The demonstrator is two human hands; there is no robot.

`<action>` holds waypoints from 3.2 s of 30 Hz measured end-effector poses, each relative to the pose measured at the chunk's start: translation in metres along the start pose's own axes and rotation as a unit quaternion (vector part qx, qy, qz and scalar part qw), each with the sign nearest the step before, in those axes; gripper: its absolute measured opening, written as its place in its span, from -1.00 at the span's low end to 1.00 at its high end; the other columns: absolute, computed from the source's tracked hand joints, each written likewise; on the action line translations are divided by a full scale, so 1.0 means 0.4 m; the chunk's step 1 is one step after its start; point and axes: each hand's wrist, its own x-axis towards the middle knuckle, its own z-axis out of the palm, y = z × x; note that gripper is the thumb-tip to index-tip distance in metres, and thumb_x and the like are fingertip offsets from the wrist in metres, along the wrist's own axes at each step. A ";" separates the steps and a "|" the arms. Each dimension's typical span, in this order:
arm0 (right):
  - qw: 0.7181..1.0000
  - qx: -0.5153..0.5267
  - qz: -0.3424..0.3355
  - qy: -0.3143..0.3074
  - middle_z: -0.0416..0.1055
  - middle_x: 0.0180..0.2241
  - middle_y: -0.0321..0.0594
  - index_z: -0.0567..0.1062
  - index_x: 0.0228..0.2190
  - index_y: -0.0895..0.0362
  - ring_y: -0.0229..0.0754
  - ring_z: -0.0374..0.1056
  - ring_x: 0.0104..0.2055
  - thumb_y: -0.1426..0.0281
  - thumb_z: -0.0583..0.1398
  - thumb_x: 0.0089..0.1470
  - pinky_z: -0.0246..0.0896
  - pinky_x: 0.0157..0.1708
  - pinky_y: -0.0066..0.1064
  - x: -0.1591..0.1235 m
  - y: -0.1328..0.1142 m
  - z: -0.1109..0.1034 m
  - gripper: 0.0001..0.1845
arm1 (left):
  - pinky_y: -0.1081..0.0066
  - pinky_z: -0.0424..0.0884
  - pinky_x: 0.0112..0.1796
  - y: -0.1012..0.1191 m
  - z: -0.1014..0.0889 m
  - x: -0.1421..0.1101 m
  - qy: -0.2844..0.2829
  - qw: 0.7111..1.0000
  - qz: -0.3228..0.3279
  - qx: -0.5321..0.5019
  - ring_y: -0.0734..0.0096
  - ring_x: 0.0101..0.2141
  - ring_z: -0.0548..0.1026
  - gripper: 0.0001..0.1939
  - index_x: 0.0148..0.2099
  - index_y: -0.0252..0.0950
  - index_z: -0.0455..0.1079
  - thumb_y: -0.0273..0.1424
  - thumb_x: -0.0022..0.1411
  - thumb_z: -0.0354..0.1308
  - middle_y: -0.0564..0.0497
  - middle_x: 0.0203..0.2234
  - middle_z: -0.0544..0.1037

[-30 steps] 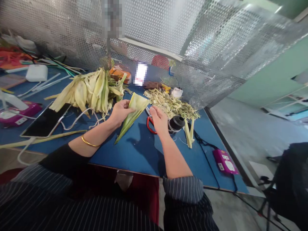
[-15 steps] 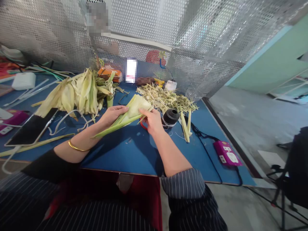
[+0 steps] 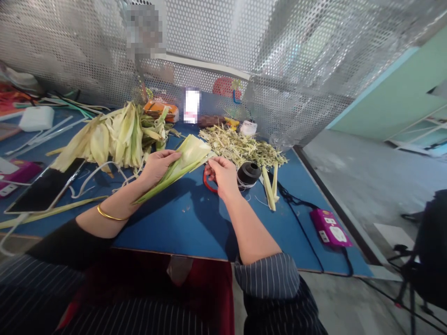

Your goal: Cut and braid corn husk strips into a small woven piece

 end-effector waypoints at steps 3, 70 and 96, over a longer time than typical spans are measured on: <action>1.000 0.002 0.021 -0.019 0.39 -0.58 -0.31 0.43 -0.53 0.15 -0.36 0.33 -0.59 0.15 0.34 -0.20 0.11 -0.73 -0.58 -0.001 0.003 0.002 -0.66 | 0.52 0.19 -0.50 -0.001 0.002 -0.003 0.005 0.999 0.040 0.021 0.60 -0.59 0.26 -0.75 -0.40 -0.35 0.51 -0.24 -0.02 0.28 0.11 -0.62 0.46; 0.998 -0.056 -0.013 -0.039 0.31 -0.62 -0.42 0.42 -0.54 0.12 -0.40 0.18 -0.57 0.30 0.39 -0.30 0.10 -0.54 -0.49 -0.007 0.023 0.012 -0.72 | 0.39 0.44 -0.44 -0.010 0.023 -0.015 -0.164 0.978 -0.049 -0.123 0.41 -0.52 0.51 -0.78 -0.26 -0.35 0.49 -0.40 -0.02 0.30 -0.01 -0.48 0.59; 0.693 -0.546 -0.453 -0.130 0.41 -0.07 -0.06 0.41 -0.04 0.13 -0.03 0.34 -0.04 0.17 0.14 0.14 0.27 -0.06 -0.20 -0.019 0.036 0.003 -0.59 | 0.42 0.44 -0.45 -0.030 0.020 0.019 -0.075 0.969 -0.124 -0.201 0.41 -0.52 0.49 -0.79 -0.36 -0.42 0.48 -0.34 0.03 0.26 -0.08 -0.50 0.56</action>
